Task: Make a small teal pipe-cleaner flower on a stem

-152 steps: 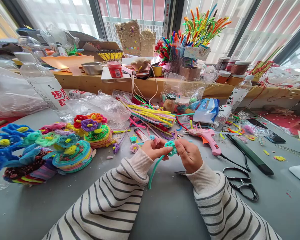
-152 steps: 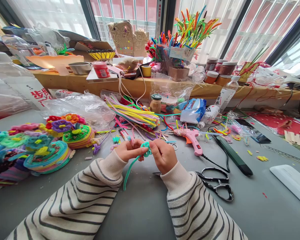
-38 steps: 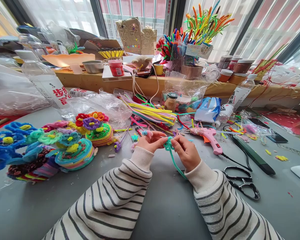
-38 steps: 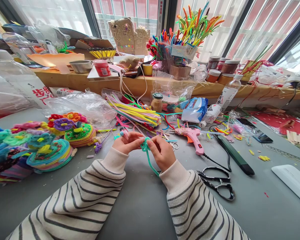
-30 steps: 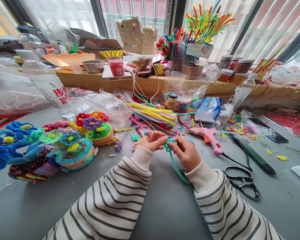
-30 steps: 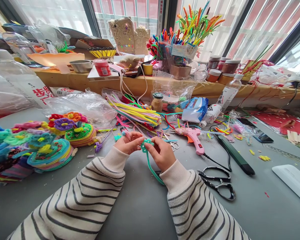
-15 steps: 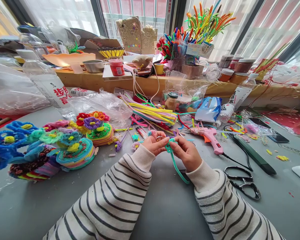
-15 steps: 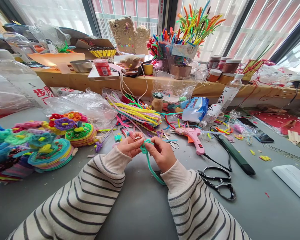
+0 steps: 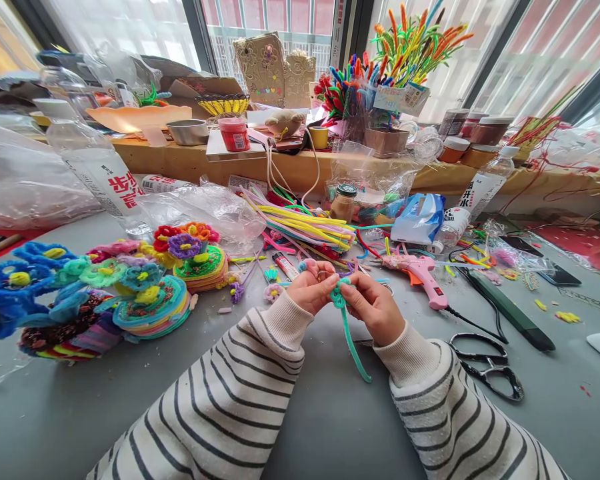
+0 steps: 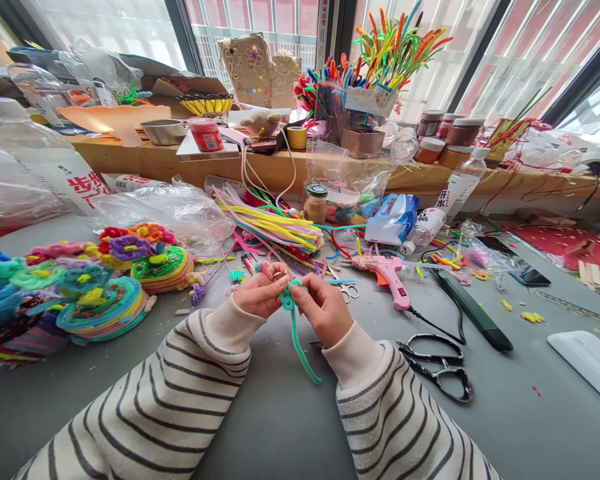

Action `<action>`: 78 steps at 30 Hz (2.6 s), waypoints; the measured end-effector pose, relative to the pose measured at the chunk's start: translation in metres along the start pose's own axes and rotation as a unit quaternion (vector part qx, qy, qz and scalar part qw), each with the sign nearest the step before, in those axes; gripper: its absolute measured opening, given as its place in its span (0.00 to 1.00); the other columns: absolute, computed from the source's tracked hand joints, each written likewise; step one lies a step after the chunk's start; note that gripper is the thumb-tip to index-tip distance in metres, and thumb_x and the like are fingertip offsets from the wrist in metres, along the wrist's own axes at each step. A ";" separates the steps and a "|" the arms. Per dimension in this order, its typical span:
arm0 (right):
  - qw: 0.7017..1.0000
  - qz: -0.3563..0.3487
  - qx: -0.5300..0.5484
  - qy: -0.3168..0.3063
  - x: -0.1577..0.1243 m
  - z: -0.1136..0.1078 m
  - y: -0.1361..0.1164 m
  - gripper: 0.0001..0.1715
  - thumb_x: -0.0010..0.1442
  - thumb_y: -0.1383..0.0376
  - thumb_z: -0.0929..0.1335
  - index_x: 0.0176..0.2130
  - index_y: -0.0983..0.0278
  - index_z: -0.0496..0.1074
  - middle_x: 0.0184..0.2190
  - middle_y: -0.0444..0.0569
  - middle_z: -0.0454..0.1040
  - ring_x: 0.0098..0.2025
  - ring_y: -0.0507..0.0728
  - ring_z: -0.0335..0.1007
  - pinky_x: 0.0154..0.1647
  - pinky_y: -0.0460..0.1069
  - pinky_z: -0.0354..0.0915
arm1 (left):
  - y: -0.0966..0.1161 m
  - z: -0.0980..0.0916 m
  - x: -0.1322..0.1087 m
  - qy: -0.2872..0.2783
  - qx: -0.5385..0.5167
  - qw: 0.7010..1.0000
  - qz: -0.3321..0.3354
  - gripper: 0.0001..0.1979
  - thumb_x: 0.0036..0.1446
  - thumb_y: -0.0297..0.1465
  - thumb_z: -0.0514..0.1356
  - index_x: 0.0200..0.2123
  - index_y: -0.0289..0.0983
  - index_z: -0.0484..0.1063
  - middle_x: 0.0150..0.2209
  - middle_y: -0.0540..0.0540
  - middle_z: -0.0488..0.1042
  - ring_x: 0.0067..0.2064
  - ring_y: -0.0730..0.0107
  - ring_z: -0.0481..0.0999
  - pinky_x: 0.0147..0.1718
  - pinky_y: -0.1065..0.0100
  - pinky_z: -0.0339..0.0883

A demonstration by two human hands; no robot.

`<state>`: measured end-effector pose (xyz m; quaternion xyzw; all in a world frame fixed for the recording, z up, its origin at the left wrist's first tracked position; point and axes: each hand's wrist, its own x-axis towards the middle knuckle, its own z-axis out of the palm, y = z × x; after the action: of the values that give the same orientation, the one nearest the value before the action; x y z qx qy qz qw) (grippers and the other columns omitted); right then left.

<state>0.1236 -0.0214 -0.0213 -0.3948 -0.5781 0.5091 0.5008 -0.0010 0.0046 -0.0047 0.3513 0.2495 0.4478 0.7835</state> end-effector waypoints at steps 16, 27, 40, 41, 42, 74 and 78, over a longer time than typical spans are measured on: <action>0.990 -0.026 -0.117 0.071 0.002 -0.007 0.005 0.12 0.52 0.57 0.61 0.27 0.64 0.63 0.14 0.38 0.54 0.16 0.45 0.49 0.16 0.43 0.47 | -0.004 -0.005 0.000 0.037 0.186 0.982 0.010 0.21 0.28 0.26 0.66 0.28 0.34 0.60 0.23 0.55 0.66 0.23 0.80 0.67 0.24 0.72 0.65; 0.985 -0.017 -0.169 0.013 0.001 -0.005 0.004 0.13 0.45 0.57 0.66 0.26 0.64 0.62 0.20 0.42 0.62 0.21 0.48 0.55 0.20 0.44 0.53 | 0.003 -0.008 0.002 0.127 0.168 0.975 0.064 0.19 0.30 0.25 0.65 0.31 0.31 0.65 0.21 0.52 0.69 0.24 0.77 0.69 0.26 0.73 0.64; 0.981 -0.011 -0.189 -0.029 0.000 -0.004 0.000 0.10 0.48 0.60 0.63 0.22 0.64 0.61 0.19 0.42 0.61 0.20 0.48 0.55 0.20 0.44 0.54 | 0.007 -0.005 0.002 0.200 0.138 0.970 -0.021 0.13 0.26 0.32 0.66 0.18 0.30 0.69 0.15 0.52 0.68 0.20 0.78 0.68 0.25 0.73 0.66; 0.981 -0.004 -0.189 -0.039 0.000 -0.004 0.000 0.11 0.48 0.59 0.63 0.22 0.64 0.62 0.18 0.43 0.61 0.20 0.48 0.55 0.20 0.45 0.54 | 0.007 -0.005 0.002 0.207 0.139 0.968 -0.015 0.13 0.26 0.32 0.66 0.17 0.30 0.69 0.15 0.53 0.67 0.19 0.79 0.68 0.24 0.74 0.65; 0.981 0.002 -0.188 -0.049 0.000 -0.003 0.000 0.11 0.47 0.59 0.63 0.22 0.65 0.62 0.18 0.43 0.62 0.20 0.48 0.55 0.20 0.45 0.55 | 0.008 -0.004 0.001 0.211 0.138 0.968 -0.008 0.12 0.26 0.31 0.66 0.17 0.30 0.69 0.15 0.53 0.67 0.19 0.79 0.68 0.23 0.74 0.65; 0.998 -0.004 -0.058 0.034 0.005 -0.012 0.000 0.23 0.51 0.51 0.59 0.17 0.65 0.63 0.12 0.41 0.58 0.15 0.46 0.50 0.16 0.45 0.48 | 0.013 -0.006 0.001 0.124 0.167 0.977 -0.040 0.13 0.29 0.33 0.65 0.19 0.32 0.67 0.13 0.52 0.68 0.16 0.78 0.68 0.17 0.77 0.63; 0.995 -0.014 -0.101 -0.002 0.004 -0.009 0.004 0.21 0.52 0.53 0.59 0.19 0.65 0.63 0.13 0.41 0.58 0.17 0.47 0.51 0.17 0.45 0.49 | 0.004 -0.003 0.000 0.083 0.218 0.971 -0.052 0.15 0.29 0.37 0.64 0.18 0.33 0.66 0.13 0.52 0.68 0.16 0.77 0.69 0.17 0.76 0.64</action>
<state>0.1314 -0.0154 -0.0249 -0.4342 -0.6331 0.4418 0.4641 -0.0055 0.0075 -0.0034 0.4621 0.4229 0.3691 0.6866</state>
